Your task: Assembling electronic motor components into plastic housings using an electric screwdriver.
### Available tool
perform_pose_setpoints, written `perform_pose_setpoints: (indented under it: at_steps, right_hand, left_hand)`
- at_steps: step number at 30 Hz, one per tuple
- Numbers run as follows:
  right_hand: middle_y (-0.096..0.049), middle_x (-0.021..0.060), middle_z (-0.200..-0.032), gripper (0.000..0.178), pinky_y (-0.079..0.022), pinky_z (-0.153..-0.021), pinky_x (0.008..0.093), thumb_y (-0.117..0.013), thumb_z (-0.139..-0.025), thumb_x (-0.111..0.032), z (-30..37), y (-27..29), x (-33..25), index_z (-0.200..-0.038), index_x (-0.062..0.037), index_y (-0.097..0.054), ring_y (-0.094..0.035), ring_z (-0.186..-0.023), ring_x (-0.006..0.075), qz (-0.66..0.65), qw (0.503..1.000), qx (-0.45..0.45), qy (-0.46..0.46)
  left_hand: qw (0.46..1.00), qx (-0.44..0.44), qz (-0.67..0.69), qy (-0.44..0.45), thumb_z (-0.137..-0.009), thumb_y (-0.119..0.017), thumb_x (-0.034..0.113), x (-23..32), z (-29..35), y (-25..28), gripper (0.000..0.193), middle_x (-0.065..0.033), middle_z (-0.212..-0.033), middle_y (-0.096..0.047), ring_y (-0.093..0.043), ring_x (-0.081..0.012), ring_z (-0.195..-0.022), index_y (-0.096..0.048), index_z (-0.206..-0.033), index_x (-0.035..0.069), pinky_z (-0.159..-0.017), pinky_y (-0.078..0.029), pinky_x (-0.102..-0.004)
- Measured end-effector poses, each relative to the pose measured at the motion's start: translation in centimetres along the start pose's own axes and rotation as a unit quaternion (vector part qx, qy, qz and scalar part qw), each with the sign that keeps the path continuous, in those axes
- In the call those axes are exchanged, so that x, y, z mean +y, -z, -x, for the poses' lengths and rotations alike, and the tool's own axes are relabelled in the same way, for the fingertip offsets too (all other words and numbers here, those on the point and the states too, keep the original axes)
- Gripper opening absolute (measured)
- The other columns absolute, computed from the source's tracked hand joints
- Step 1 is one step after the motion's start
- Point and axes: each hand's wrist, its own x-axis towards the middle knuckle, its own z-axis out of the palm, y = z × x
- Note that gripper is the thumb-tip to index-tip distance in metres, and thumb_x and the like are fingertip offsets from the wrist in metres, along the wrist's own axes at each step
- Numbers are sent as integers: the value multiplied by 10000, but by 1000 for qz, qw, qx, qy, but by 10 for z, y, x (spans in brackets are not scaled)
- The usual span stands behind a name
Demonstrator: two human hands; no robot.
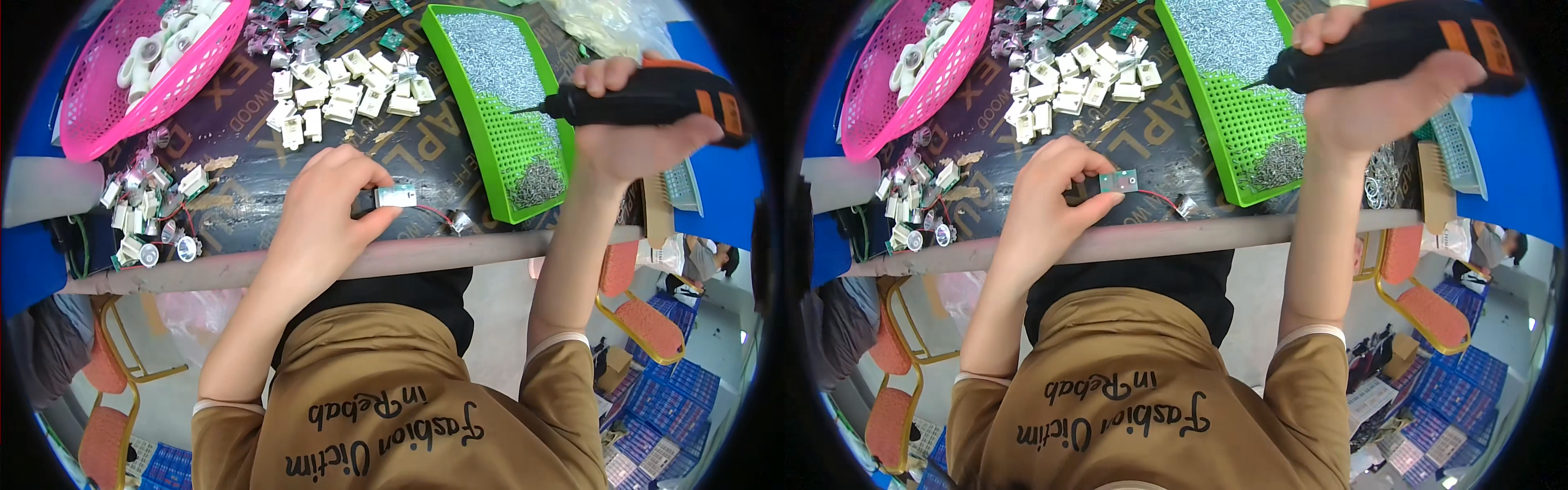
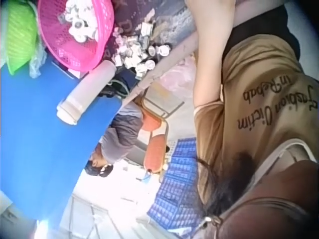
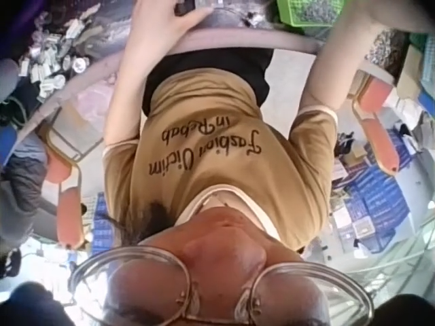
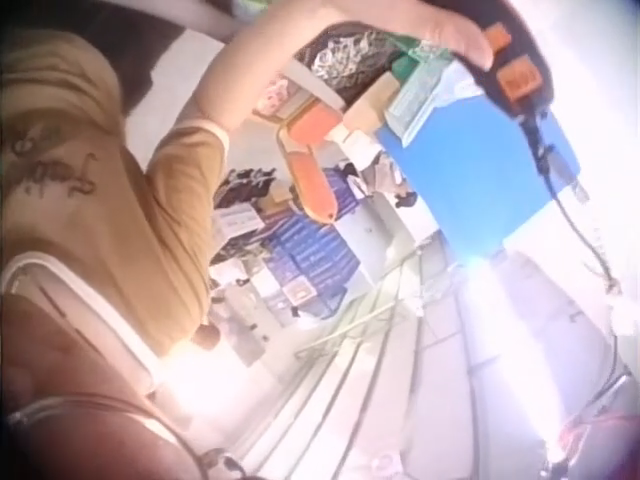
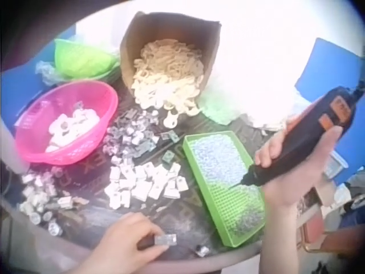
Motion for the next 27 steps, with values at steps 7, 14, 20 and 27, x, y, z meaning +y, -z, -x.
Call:
perform_pose_setpoints:
  at_steps: [7,14,20,27]
  right_hand:
    - [-569,86,-663,921,-454,-571,352,-359,-779,-903,-5,-4,35,-1042,-50,-585,-536,-563,210,42,998,34,32]
    - [-523,34,-759,662,-461,-424,248,-408,-940,-699,-17,-71,57,-966,-45,-503,-522,-482,117,-443,891,-14,102]
    - [-517,31,-881,652,-466,-441,251,-424,-932,-701,-17,-57,67,-1033,-60,-490,-543,-536,116,-367,923,-21,118]
    - [-517,27,-879,648,-444,-436,242,-444,-925,-701,-13,-55,67,-1037,-65,-494,-542,-536,112,-299,949,-2,104]
  left_hand:
    - [1000,-10,0,10,-676,-799,60,2,-3,-1,262,-51,-815,-552,-521,-191,-724,-641,-884,38,-638,-433,-310]
    - [1000,-16,2,16,-675,-788,37,1,-3,-1,246,-49,-835,-586,-530,-180,-736,-663,-887,38,-652,-437,-295]
    - [999,-29,7,27,-709,-783,73,5,-4,2,236,-82,-824,-561,-556,-246,-783,-642,-893,27,-681,-457,-356]
    - [999,-32,-11,23,-706,-768,29,3,-4,3,220,-60,-861,-623,-569,-179,-774,-666,-901,26,-695,-457,-285]
